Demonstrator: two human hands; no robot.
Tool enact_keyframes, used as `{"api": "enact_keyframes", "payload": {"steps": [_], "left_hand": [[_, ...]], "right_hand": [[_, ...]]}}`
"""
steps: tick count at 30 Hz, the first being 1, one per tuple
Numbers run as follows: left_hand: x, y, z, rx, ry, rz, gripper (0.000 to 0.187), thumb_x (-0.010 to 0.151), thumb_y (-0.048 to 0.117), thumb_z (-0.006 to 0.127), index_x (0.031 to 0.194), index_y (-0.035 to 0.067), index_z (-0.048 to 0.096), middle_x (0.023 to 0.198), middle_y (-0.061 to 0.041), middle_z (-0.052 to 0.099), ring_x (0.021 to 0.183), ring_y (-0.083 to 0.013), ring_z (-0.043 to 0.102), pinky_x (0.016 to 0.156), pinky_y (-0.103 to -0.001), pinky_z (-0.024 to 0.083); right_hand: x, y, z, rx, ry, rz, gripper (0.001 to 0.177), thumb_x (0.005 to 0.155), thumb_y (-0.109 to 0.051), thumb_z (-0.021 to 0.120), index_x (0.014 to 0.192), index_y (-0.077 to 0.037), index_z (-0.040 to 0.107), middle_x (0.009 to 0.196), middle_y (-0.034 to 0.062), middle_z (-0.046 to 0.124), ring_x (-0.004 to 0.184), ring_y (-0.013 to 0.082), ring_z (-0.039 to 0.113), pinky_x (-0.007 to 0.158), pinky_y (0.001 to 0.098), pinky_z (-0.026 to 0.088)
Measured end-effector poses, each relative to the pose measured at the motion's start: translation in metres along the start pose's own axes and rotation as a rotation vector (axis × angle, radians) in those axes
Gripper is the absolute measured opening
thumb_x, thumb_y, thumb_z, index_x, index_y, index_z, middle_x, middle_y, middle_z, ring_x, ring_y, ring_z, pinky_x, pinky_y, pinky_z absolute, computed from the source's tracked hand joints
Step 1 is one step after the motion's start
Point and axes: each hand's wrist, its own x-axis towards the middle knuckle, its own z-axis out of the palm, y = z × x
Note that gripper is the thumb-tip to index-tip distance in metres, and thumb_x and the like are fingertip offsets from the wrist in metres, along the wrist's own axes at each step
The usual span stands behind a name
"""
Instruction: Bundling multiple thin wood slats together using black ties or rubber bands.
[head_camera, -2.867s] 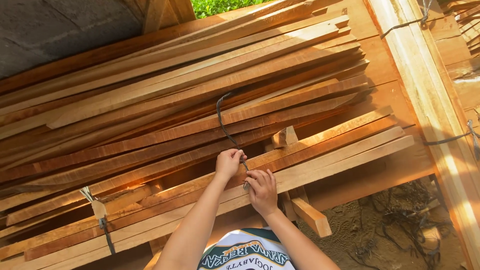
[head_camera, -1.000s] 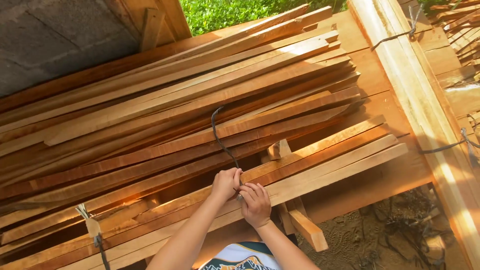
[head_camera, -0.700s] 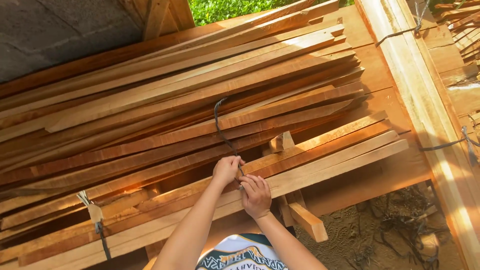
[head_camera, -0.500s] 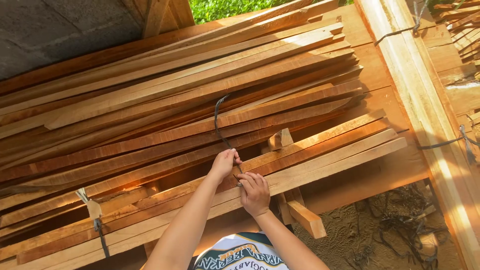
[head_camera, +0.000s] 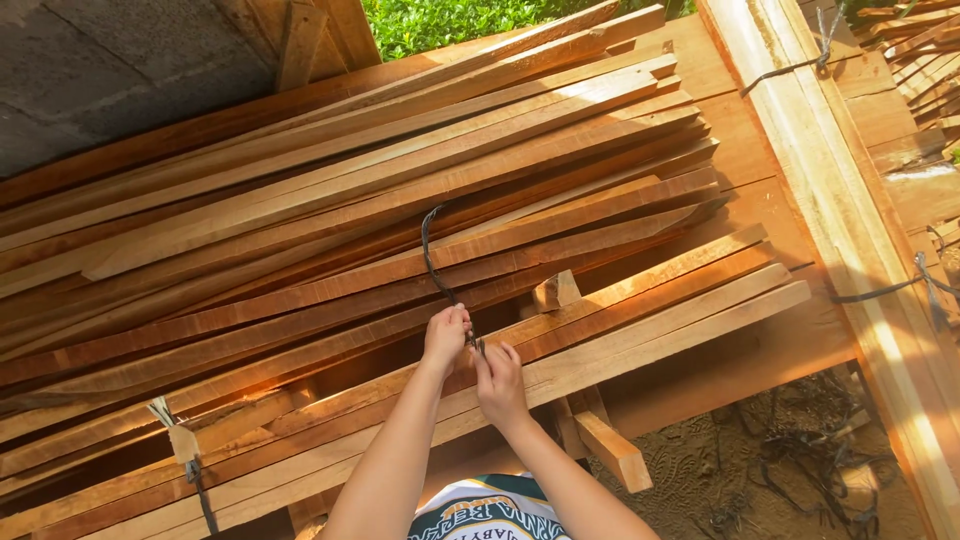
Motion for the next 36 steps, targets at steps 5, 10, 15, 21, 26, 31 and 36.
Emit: {"api": "enact_keyframes", "payload": {"steps": [5, 10, 15, 21, 26, 31, 36], "left_hand": [[0.006, -0.018, 0.003, 0.166, 0.023, 0.095, 0.042, 0.103, 0.036, 0.049, 0.074, 0.013, 0.071, 0.056, -0.003, 0.065, 0.069, -0.0236, 0.070, 0.070, -0.035, 0.054], [0.016, -0.023, 0.005, 0.189, 0.030, 0.104, 0.042, 0.103, 0.032, 0.048, 0.072, 0.012, 0.069, 0.057, -0.003, 0.066, 0.067, -0.0223, 0.070, 0.070, -0.036, 0.054], [0.014, -0.012, 0.000, 0.192, 0.022, 0.126, 0.042, 0.103, 0.034, 0.049, 0.072, 0.013, 0.071, 0.056, -0.002, 0.066, 0.068, -0.0230, 0.071, 0.070, -0.036, 0.055], [-0.021, 0.008, -0.021, -0.006, -0.021, 0.149, 0.038, 0.107, 0.030, 0.049, 0.086, 0.010, 0.075, 0.073, -0.007, 0.076, 0.074, -0.0185, 0.070, 0.069, -0.031, 0.058], [-0.031, 0.013, -0.040, -0.072, 0.017, 0.183, 0.037, 0.108, 0.030, 0.052, 0.092, 0.006, 0.075, 0.083, -0.010, 0.079, 0.083, -0.0193, 0.075, 0.070, -0.031, 0.061], [-0.050, 0.040, -0.060, -0.084, 0.045, 0.227, 0.034, 0.107, 0.031, 0.055, 0.092, 0.009, 0.075, 0.084, -0.006, 0.079, 0.086, -0.0163, 0.075, 0.072, -0.029, 0.059], [-0.048, 0.066, -0.073, 0.063, 0.070, 0.322, 0.034, 0.107, 0.034, 0.056, 0.086, 0.016, 0.078, 0.075, -0.001, 0.077, 0.079, -0.0125, 0.072, 0.069, -0.027, 0.057]], "right_hand": [[-0.017, -0.002, -0.015, -0.074, -0.028, -0.186, 0.025, 0.103, -0.017, 0.057, 0.078, -0.017, 0.057, 0.092, -0.0044, 0.073, 0.112, 0.0151, 0.070, 0.111, 0.0389, 0.031], [-0.013, -0.003, -0.018, -0.213, -0.073, -0.308, 0.017, 0.097, -0.011, 0.061, 0.081, -0.016, 0.062, 0.091, -0.0037, 0.071, 0.111, 0.0142, 0.070, 0.106, 0.0365, 0.038], [-0.005, 0.005, -0.012, -0.266, -0.096, -0.277, 0.016, 0.095, -0.014, 0.061, 0.080, -0.018, 0.062, 0.089, -0.0062, 0.070, 0.108, 0.0118, 0.070, 0.103, 0.0330, 0.040], [0.012, -0.002, -0.004, 0.088, -0.002, 0.134, 0.028, 0.102, -0.019, 0.058, 0.077, -0.011, 0.069, 0.062, 0.0100, 0.065, 0.065, 0.0243, 0.064, 0.069, 0.0378, 0.051], [0.032, -0.011, -0.004, 0.139, 0.007, 0.382, 0.024, 0.102, -0.026, 0.063, 0.086, -0.014, 0.076, 0.065, 0.0029, 0.074, 0.067, 0.0163, 0.073, 0.070, 0.0297, 0.055], [0.043, -0.008, 0.001, 0.027, -0.077, 0.430, 0.017, 0.091, -0.022, 0.076, 0.100, -0.008, 0.070, 0.063, 0.0043, 0.073, 0.060, 0.0154, 0.071, 0.065, 0.0282, 0.053], [0.048, -0.002, -0.002, -0.014, -0.160, 0.501, 0.016, 0.086, -0.025, 0.081, 0.084, -0.010, 0.077, 0.059, 0.0017, 0.072, 0.057, 0.0127, 0.069, 0.057, 0.0242, 0.052]]}}
